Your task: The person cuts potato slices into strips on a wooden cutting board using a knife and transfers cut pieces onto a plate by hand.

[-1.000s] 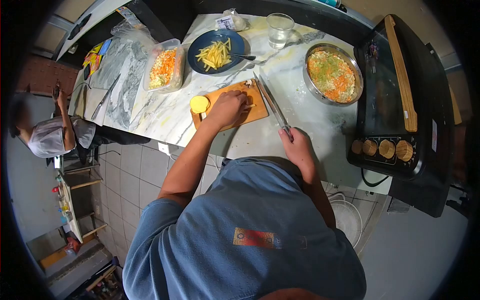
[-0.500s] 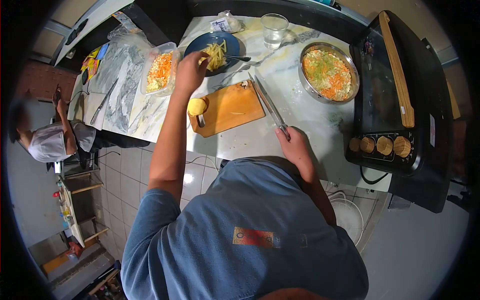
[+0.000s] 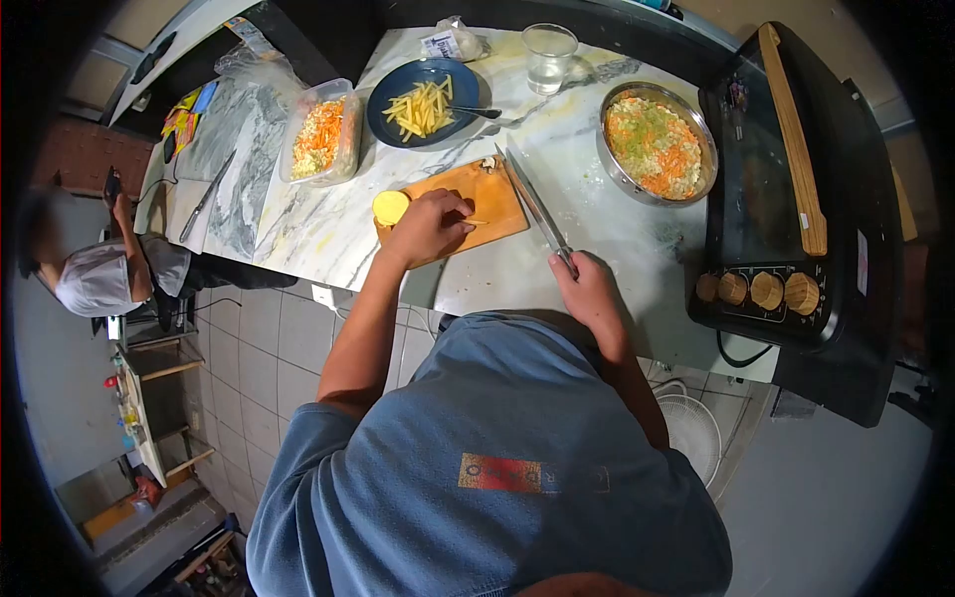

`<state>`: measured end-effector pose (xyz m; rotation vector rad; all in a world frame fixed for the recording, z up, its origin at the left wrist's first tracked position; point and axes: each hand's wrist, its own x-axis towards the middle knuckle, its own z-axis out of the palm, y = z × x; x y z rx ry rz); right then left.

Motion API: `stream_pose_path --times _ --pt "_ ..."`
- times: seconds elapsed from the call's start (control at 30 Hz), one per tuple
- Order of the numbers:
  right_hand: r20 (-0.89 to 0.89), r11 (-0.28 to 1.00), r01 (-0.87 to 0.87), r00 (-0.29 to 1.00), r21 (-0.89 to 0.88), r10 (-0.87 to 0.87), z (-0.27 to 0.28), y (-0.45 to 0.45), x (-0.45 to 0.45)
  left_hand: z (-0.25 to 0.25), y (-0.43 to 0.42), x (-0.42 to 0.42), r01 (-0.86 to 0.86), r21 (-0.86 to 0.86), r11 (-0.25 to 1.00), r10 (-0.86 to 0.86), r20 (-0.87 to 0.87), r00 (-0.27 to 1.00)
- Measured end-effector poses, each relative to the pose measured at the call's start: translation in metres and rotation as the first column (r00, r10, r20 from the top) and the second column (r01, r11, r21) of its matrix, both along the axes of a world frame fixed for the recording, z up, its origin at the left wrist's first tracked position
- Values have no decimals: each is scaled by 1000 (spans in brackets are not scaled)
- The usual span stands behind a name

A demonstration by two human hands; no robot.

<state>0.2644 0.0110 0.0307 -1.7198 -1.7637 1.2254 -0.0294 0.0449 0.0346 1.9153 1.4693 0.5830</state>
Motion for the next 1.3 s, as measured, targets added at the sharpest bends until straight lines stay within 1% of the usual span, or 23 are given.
stream_pose_path --times 0.07,0.17,0.3,0.37,0.4,0.47,0.5,0.57,0.63,0.67,0.7,0.77,0.8,0.83,0.9,0.97,1.03,1.07,1.1,1.17,1.2,1.23,1.3 --pt "8 1000 -6 1000 8 6 0 0 -1 -10 -4 0 -2 174 985 6 -21 1000" --pt "7 1000 -14 1000 27 14 -1 0 -2 -19 -6 -1 -1 224 975 15 -62 998" --pt "-11 1000 -1 1000 30 1 -2 -1 -2 -21 -7 0 -14 273 962 26 -40 999" --pt "-3 1000 -5 1000 27 5 0 -1 -1 -11 -6 0 -33 160 987 32 8 999" --pt "4 1000 -8 1000 23 8 1 -1 -1 -4 -5 -2 -33 161 986 33 7 999" --pt "-1 1000 -4 1000 31 4 1 -1 -1 11 2 -8 -99 -10 995 99 26 995" --pt "-4 999 1 1000 39 -1 1 -1 -1 18 8 -13 -98 -8 995 98 25 995" --pt "-7 1000 3 1000 30 -3 1 -2 -1 27 27 -27 -195 60 979 187 121 975" --pt "-12 1000 3 1000 22 -3 0 -2 -1 29 53 -41 -384 191 903 334 250 909" --pt "-2 1000 0 1000 20 0 0 -2 -2 31 62 -46 -497 209 842 454 223 863" --pt "8 1000 -3 1000 21 2 0 -2 -2 37 66 -49 -497 212 842 453 223 863" --pt "4 1000 6 1000 23 -6 0 -3 -2 48 72 -51 -479 382 790 441 188 878" --pt "0 1000 13 1000 22 -13 1 -3 -2 60 67 -48 -462 363 809 446 132 885" --pt "1 1000 17 1000 23 -17 1 -4 -2 58 63 -48 -459 365 810 443 133 887" --pt "-30 997 45 999 65 -43 2 -5 -2 45 56 -51 -440 272 856 410 163 897" --pt "-27 997 44 999 64 -42 2 -7 -1 34 47 -49 -421 281 863 389 164 907" --pt "-21 998 35 999 55 -34 2 -6 -4 31 37 -46 -385 146 911 351 210 912" --pt "-51 998 35 998 45 -33 3 -7 -5 29 33 -45 -375 68 925 354 208 912" --pt "-78 999 33 997 36 -30 4 -7 -4 30 31 -43 -386 55 921 366 215 905" --pt "-46 1000 -10 999 17 11 7 -7 -1 32 25 -42 -349 0 937 343 182 922" --pt "-34 999 -37 999 14 37 8 -4 -2 38 24 -41 -380 -130 916 399 186 898" --pt "-33 999 -45 998 3 45 9 -2 -4 35 23 -43 -387 -141 911 408 183 895" --pt "-18 997 -77 997 5 77 11 3 -3 27 25 -45 -335 46 941 322 175 930"
